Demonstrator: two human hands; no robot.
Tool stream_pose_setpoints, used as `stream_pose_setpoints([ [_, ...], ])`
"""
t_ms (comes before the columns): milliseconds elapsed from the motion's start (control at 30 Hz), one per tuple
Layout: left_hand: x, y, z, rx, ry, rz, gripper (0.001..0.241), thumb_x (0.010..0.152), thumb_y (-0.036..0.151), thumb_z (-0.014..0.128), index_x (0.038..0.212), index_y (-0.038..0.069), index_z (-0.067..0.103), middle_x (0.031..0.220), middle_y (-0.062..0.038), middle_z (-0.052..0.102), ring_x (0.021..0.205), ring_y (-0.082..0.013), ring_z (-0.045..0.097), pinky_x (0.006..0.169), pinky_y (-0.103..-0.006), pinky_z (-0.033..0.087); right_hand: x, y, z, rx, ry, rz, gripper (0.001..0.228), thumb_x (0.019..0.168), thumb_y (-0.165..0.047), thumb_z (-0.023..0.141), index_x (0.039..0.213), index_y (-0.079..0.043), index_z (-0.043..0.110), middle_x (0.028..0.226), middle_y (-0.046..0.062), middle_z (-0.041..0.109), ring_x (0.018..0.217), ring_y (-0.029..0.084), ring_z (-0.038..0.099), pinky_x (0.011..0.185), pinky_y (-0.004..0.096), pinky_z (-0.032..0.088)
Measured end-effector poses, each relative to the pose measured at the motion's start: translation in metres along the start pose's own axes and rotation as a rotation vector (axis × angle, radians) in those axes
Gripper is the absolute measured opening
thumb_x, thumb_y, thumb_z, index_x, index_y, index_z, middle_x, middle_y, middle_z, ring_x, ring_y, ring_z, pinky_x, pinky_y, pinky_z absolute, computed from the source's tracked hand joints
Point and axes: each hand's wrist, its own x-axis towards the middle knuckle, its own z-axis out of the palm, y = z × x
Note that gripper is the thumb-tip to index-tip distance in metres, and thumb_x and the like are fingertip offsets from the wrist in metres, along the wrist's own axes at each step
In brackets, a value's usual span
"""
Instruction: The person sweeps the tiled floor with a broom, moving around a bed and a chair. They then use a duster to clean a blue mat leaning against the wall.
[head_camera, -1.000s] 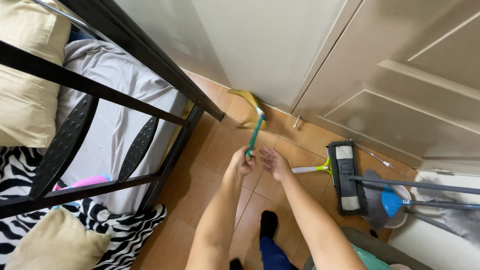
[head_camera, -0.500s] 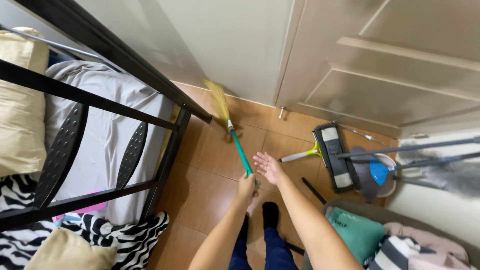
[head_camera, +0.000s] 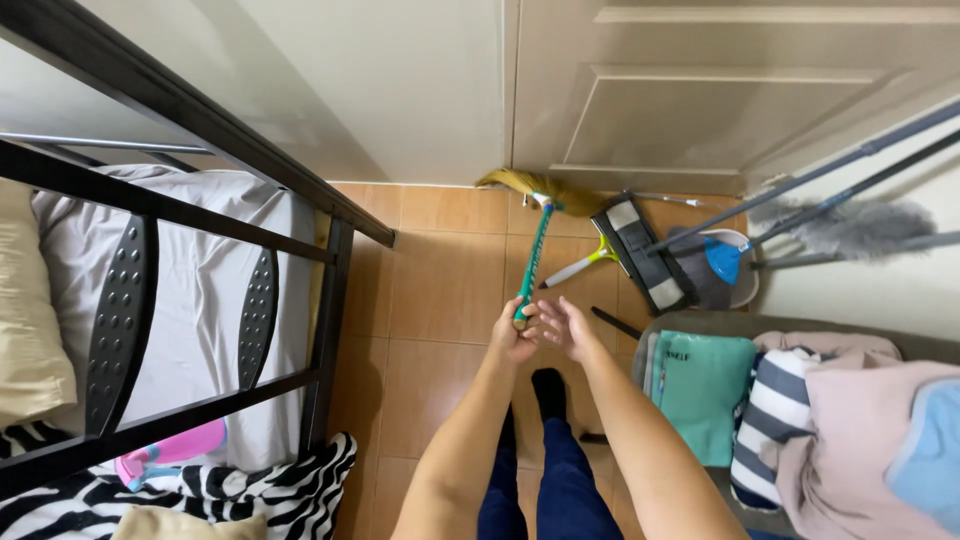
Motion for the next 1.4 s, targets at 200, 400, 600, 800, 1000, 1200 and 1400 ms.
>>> stream_pose_setpoints([
  [200,-0.095,-0.056,0.07,0.158,0.085,0.101,0.012,0.104,0.027,0.05,0.104,0.015,0.052,0.072,0.003,0.055,0.052,-0.0064,0.039,0.042,-0.0216,0.029,-0.019,0.009,0.029,0.117,-0.146,-0.098,0.059,0.103,-0.052,0.044,0.15,-0.017,0.05,0.145,0.001,0.058,0.132,0.02,0.052,0.109,0.044,0.039],
  [400,-0.128,-0.094,0.098,0.403,0.379,0.189,0.012,0.103,0.027,0.051,0.1,0.015,0.052,0.073,-0.001,0.059,0.051,-0.0101,0.043,0.045,-0.0257,0.033,-0.028,0.021,0.045,0.153,-0.279,-0.121,0.063,0.107,-0.052,0.044,0.15,-0.006,0.049,0.133,0.014,0.065,0.111,0.025,0.065,0.087,0.041,0.055],
  [600,-0.039,-0.053,0.027,0.329,0.37,0.172,0.014,0.101,0.027,0.049,0.097,0.015,0.055,0.071,-0.001,0.06,0.048,-0.0101,0.041,0.04,-0.0248,0.031,-0.064,0.012,0.036,0.09,-0.275,0.052,0.059,0.099,-0.057,0.042,0.144,-0.02,0.052,0.117,-0.001,0.066,0.087,0.028,0.065,0.079,0.04,0.054],
  [800,0.003,-0.051,-0.018,-0.001,-0.003,0.109,0.02,0.106,0.027,0.049,0.097,0.01,0.05,0.076,-0.001,0.056,0.052,-0.0094,0.037,0.044,-0.0228,0.033,-0.066,-0.001,-0.005,0.01,-0.098,0.052,0.061,0.101,-0.057,0.045,0.15,-0.022,0.053,0.13,-0.004,0.063,0.105,0.017,0.062,0.09,0.037,0.048],
  [1000,-0.059,-0.114,0.029,0.149,0.143,0.215,0.017,0.105,0.029,0.051,0.106,0.013,0.057,0.073,0.003,0.054,0.054,-0.0066,0.04,0.044,-0.0204,0.032,-0.053,0.003,-0.033,-0.146,-0.154,0.02,0.065,0.101,-0.059,0.039,0.154,-0.023,0.051,0.147,-0.005,0.059,0.127,0.016,0.05,0.089,0.036,0.035],
  [1200,-0.107,-0.155,0.047,0.441,0.402,0.288,0.015,0.103,0.029,0.054,0.096,0.016,0.057,0.07,0.003,0.057,0.049,-0.0079,0.041,0.044,-0.0246,0.035,-0.081,0.021,-0.003,-0.151,-0.17,0.055,0.065,0.098,-0.056,0.04,0.152,-0.021,0.048,0.147,0.001,0.057,0.117,0.019,0.06,0.09,0.035,0.048],
  [1400,-0.107,-0.137,0.002,0.486,0.61,0.288,0.016,0.103,0.03,0.053,0.099,0.015,0.056,0.069,-0.001,0.057,0.047,-0.0099,0.044,0.042,-0.0271,0.032,-0.052,0.1,-0.044,-0.176,-0.257,0.054,0.067,0.106,-0.058,0.047,0.155,-0.012,0.056,0.146,0.002,0.06,0.1,0.019,0.046,0.078,0.031,0.036],
])
